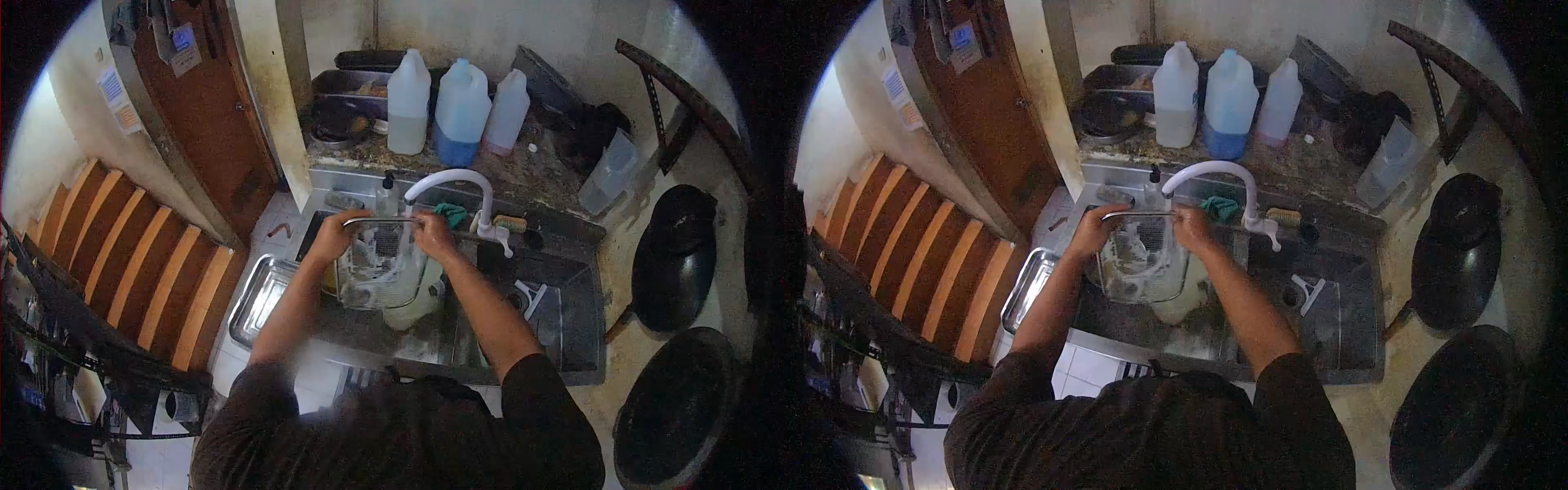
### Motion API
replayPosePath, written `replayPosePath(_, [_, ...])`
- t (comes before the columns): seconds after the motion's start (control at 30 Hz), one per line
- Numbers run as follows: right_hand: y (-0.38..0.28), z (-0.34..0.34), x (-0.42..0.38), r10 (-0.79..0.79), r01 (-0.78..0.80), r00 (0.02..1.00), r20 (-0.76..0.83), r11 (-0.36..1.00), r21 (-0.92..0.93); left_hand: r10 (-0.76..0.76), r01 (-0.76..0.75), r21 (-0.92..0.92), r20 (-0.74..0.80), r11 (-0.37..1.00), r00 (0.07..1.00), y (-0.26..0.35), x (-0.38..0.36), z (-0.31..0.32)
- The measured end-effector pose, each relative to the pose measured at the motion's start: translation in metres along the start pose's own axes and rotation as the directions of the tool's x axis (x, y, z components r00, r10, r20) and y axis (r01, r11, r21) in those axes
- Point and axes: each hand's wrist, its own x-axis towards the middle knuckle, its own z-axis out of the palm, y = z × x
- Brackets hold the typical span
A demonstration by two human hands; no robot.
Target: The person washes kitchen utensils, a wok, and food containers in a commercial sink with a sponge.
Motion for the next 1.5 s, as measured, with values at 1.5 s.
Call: replayPosePath(1.5, [0.113,-0.006,-0.082,0.757,-0.127,0.549,0.354,-0.343,0.931,0.487,-0.584,0.529,0.327,0.616,0.81,-0.018,-0.056,0.061])
